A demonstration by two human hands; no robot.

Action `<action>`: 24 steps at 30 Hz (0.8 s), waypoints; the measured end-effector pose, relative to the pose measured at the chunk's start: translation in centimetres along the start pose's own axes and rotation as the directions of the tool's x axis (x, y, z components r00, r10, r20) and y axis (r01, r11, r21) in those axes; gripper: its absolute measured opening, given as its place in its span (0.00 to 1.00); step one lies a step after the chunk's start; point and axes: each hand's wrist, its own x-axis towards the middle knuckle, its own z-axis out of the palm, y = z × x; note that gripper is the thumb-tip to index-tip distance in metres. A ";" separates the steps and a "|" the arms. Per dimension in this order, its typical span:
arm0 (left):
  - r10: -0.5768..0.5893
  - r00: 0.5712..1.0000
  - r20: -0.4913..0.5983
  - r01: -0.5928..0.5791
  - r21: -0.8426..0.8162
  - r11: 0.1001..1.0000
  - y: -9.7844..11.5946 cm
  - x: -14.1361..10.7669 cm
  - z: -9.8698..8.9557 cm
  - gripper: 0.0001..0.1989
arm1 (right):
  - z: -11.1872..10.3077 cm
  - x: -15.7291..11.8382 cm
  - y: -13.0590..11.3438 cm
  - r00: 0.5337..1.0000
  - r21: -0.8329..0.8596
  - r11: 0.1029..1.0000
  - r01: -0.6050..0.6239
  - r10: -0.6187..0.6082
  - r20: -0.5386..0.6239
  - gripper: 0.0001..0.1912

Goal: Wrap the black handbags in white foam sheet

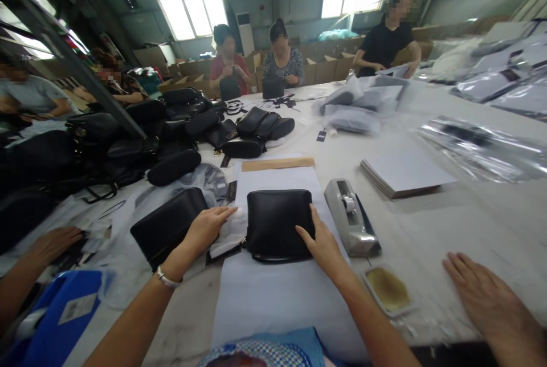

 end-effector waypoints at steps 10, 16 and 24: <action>-0.179 0.978 0.106 0.163 0.146 0.976 -3.0 -6.8 -0.4 0.29 | 0.2 -0.2 0.8 1.000 0.046 0.999 -0.028 0.029 -0.008 0.38; -0.107 0.994 -0.037 0.102 -0.121 0.987 -0.2 -6.1 -0.8 0.26 | 0.2 -0.4 0.9 0.998 0.060 0.996 -0.059 0.059 0.008 0.38; -0.156 0.988 -0.020 0.134 -0.414 0.901 7.2 -3.4 4.1 0.34 | 0.0 0.1 0.3 0.995 0.144 0.985 -0.093 0.088 0.041 0.37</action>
